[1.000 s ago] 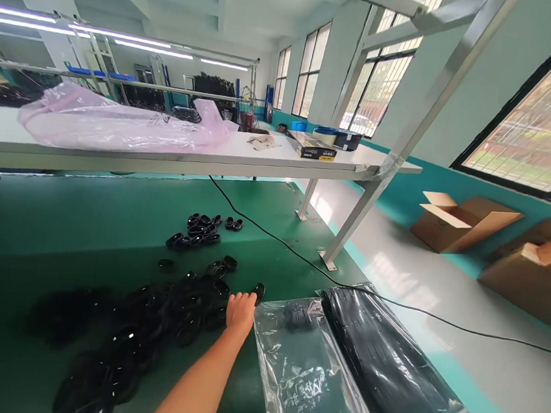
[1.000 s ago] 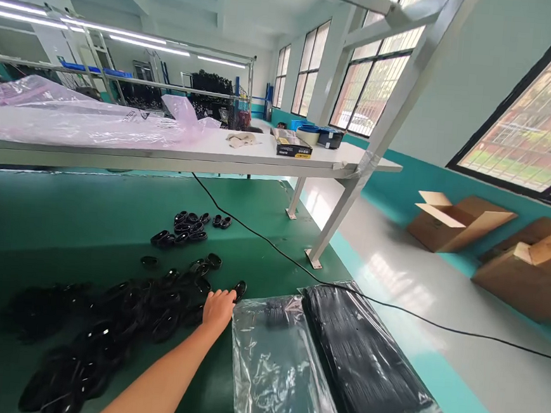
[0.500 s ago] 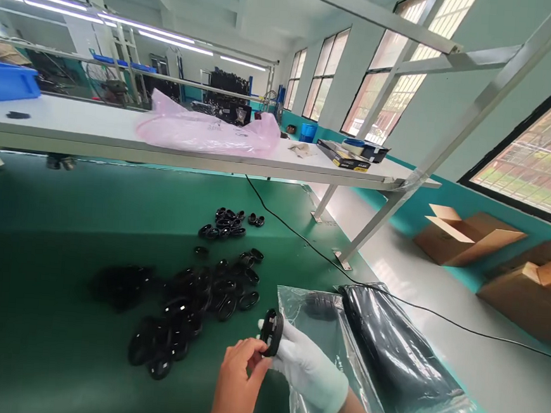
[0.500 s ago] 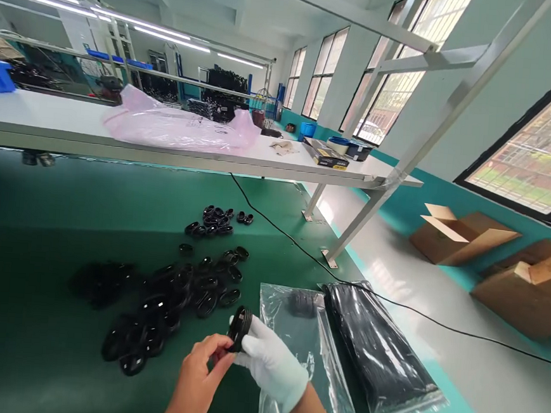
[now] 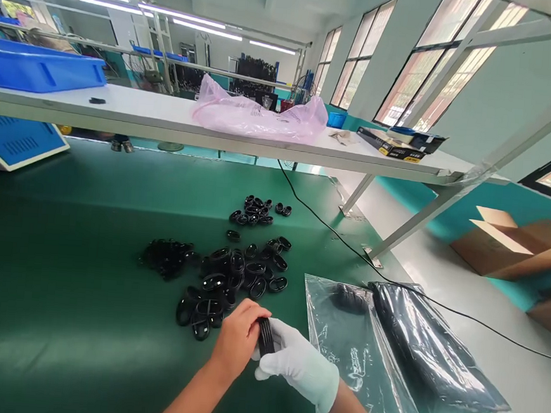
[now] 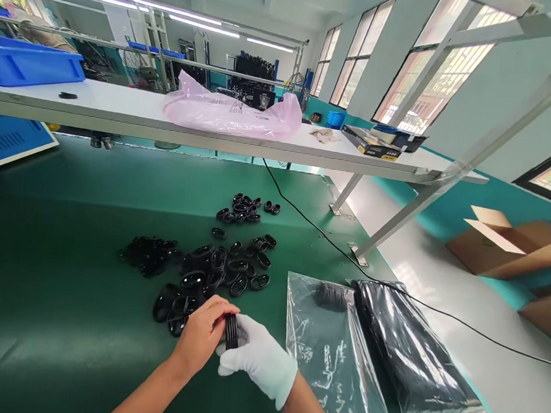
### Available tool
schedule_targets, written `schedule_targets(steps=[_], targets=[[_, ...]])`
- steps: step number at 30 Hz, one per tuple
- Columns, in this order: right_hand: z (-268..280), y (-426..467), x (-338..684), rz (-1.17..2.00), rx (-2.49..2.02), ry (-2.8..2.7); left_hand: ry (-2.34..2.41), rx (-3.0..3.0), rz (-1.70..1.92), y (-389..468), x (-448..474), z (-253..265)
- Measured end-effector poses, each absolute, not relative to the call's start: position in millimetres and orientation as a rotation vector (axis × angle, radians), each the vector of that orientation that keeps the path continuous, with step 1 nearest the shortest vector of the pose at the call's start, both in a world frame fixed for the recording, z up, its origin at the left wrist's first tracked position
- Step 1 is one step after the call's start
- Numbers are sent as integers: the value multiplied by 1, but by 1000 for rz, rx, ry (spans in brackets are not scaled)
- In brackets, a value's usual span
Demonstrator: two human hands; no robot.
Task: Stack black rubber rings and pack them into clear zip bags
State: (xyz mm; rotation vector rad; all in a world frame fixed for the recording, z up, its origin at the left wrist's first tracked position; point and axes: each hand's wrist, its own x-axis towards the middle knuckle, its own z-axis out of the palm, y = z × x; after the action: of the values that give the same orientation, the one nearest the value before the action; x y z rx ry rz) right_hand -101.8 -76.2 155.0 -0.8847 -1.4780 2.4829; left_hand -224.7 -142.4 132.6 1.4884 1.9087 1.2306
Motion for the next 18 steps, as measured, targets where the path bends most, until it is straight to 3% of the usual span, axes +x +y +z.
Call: schedule_targets(steps=[5,11,18], targets=[[149,-77,-104,2401,-1075,-1481,1997,1581,1183,-142,-219,128],[153,-59,-93,2702,-824,-1325,1988,1488,1146,-137,-218,131],[132,-66,-97,2595,-831,-1240,2077,1326,1211,-130,-208,116]])
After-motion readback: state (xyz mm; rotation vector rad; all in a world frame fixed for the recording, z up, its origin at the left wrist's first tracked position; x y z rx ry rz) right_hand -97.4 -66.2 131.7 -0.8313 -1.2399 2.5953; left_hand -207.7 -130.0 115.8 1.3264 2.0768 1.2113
